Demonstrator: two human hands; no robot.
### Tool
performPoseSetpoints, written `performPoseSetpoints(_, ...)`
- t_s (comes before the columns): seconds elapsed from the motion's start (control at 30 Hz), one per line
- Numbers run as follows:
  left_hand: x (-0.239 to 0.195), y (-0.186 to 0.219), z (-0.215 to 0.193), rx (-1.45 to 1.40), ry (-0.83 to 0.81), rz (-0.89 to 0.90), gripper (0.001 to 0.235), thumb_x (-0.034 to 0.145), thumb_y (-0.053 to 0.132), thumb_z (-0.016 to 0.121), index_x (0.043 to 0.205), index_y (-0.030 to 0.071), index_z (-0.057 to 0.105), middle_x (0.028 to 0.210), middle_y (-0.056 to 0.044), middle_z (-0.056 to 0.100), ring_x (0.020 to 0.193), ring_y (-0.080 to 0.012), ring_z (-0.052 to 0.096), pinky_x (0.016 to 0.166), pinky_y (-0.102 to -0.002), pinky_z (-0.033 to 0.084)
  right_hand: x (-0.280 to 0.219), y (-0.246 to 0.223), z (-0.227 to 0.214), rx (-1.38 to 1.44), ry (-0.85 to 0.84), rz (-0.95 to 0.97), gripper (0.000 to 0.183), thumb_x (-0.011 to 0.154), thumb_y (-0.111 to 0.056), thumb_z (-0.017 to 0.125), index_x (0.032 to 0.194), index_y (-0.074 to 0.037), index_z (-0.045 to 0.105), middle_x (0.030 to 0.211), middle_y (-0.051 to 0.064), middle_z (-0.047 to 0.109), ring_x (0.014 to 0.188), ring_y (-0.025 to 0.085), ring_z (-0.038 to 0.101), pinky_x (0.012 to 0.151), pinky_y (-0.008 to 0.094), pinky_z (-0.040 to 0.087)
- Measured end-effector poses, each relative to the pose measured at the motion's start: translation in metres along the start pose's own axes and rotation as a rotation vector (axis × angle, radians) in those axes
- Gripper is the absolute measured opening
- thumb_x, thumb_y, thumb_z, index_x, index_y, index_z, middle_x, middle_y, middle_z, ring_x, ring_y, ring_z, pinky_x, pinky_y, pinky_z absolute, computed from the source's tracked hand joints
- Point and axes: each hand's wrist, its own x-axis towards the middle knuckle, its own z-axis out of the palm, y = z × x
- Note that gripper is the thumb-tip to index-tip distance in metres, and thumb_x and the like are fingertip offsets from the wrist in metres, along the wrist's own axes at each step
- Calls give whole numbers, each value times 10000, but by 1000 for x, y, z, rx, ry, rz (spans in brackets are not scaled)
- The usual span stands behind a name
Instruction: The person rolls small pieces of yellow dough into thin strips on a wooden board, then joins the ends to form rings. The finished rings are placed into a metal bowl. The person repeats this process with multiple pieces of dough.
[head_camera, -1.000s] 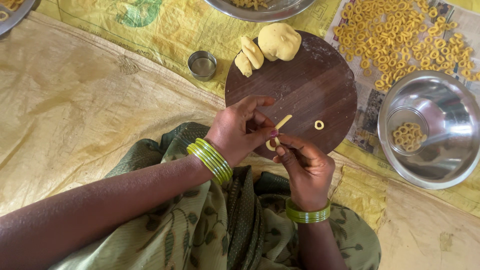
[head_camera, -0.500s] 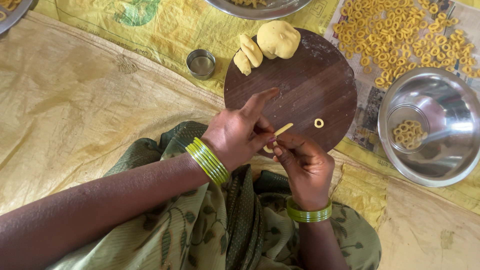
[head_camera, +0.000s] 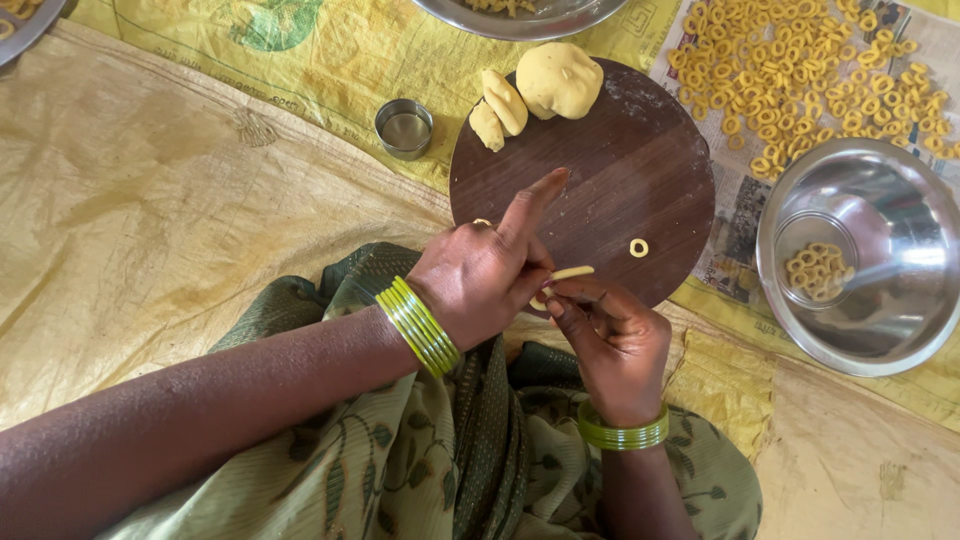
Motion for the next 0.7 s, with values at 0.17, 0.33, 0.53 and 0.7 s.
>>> performPoseSetpoints(0.17,-1,2,1,20,-26,15,919,882,96,661,1592,76,78,882,-70,782,768,-313,762,730,-454,599,-1,3,-2,67,27,12,192,915,47,726,1105,56,701,987,143,765,872,139,744,758,254,624)
performPoseSetpoints(0.33,1,2,0,14,-43,-7,968,850,99,705,1582,87,71,880,-81,772,776,-318,761,722,-452,600,-2,0,-1,34,51,-6,191,916,56,727,1105,62,703,976,145,765,832,138,727,732,254,614)
performPoseSetpoints(0.53,0,1,-1,-61,16,2,965,839,84,728,1575,80,105,883,-79,776,801,-298,772,736,-429,609,-2,-6,-2,-41,85,-2,155,909,32,736,1062,53,714,950,140,770,811,137,745,707,255,625)
performPoseSetpoints(0.7,0,2,-1,-55,28,-3,974,840,92,733,1581,88,101,883,-73,778,805,-291,775,733,-422,610,-1,-8,-1,-62,87,-16,150,904,27,744,1052,42,725,950,134,780,789,137,743,679,251,620)
